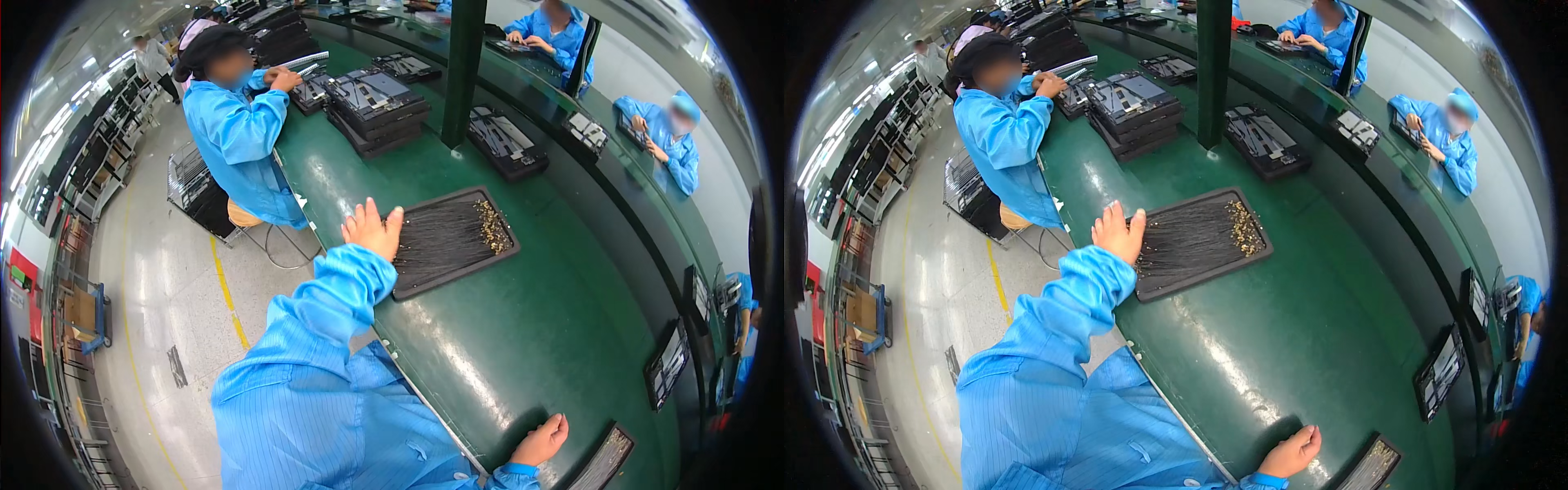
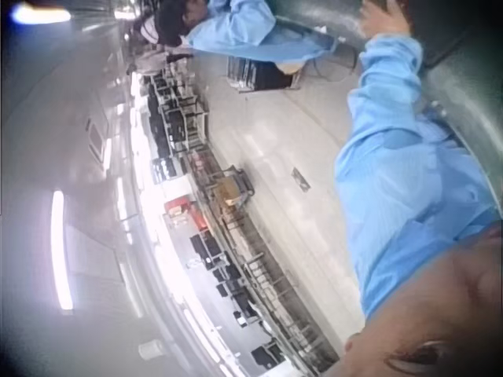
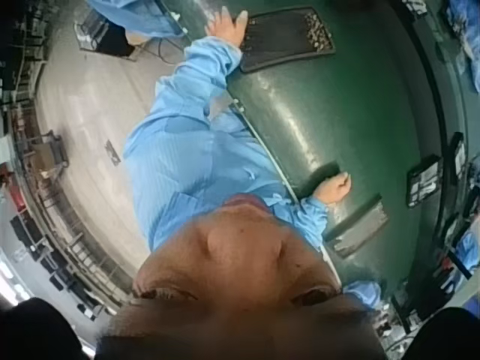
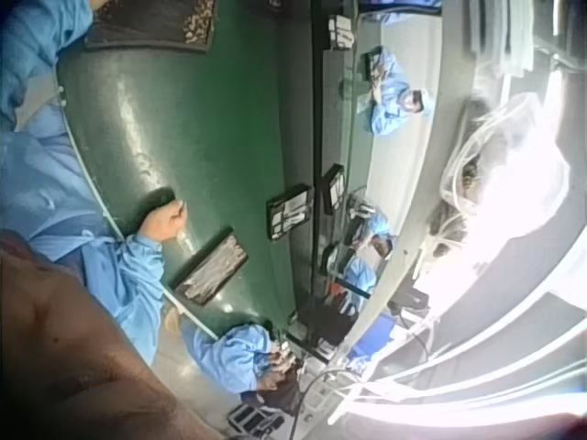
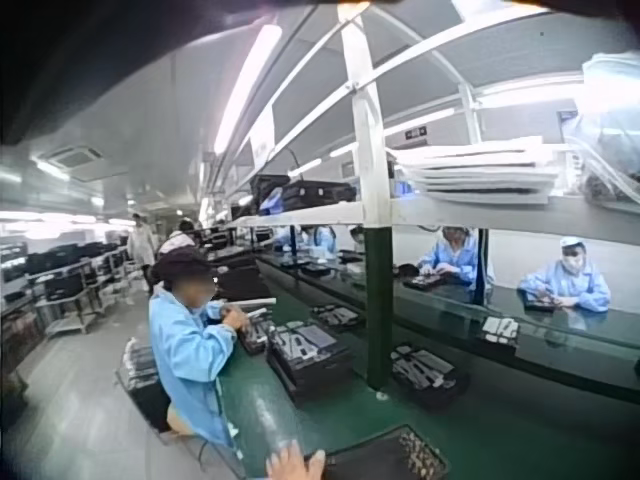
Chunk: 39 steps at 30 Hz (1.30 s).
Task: Assembling internal ribbon cables and components into tablet or laptop housings on a factory production line.
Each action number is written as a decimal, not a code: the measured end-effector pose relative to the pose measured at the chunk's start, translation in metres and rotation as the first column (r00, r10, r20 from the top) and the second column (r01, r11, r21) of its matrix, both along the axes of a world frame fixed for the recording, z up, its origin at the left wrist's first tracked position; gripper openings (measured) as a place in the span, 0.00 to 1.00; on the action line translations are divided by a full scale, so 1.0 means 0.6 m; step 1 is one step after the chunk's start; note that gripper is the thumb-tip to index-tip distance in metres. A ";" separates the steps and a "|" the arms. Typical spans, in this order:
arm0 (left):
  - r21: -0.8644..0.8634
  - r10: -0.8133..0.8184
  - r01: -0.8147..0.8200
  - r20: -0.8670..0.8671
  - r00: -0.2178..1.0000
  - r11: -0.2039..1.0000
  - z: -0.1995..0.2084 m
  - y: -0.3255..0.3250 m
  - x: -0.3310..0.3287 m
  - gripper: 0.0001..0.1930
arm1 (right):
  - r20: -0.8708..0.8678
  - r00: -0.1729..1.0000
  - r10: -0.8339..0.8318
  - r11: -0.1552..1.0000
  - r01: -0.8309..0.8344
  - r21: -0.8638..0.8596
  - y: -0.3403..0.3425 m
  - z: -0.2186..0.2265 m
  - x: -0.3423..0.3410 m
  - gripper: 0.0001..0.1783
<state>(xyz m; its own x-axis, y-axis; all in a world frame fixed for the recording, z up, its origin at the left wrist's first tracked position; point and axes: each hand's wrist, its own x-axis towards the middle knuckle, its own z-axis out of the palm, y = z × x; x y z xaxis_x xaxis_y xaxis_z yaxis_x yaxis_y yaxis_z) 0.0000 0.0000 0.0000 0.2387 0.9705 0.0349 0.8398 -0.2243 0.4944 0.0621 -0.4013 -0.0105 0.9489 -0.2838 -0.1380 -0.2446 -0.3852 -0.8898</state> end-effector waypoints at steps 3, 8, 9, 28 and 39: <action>-0.139 0.014 -0.013 0.007 1.000 0.990 0.008 0.029 0.004 0.36 | 0.077 0.997 -0.014 1.000 0.012 0.016 0.000 -0.016 0.005 0.19; -0.120 -0.037 0.036 -0.001 0.999 0.992 0.020 0.030 -0.002 0.34 | 0.050 0.999 -0.022 0.999 0.020 0.042 0.019 -0.013 0.002 0.19; -0.128 -0.065 0.071 0.053 0.996 0.989 0.024 0.027 -0.007 0.32 | 0.045 0.999 -0.021 0.999 0.020 0.039 0.019 -0.010 0.003 0.19; 0.037 -0.311 0.313 -0.063 0.948 0.949 0.009 -0.035 -0.013 0.32 | 0.061 0.998 -0.031 0.999 0.030 0.015 0.013 -0.002 0.005 0.19; 0.064 -0.445 0.484 -0.301 0.843 0.873 0.040 -0.039 0.024 0.37 | 0.072 0.996 -0.055 0.998 0.053 0.027 0.010 -0.009 0.011 0.18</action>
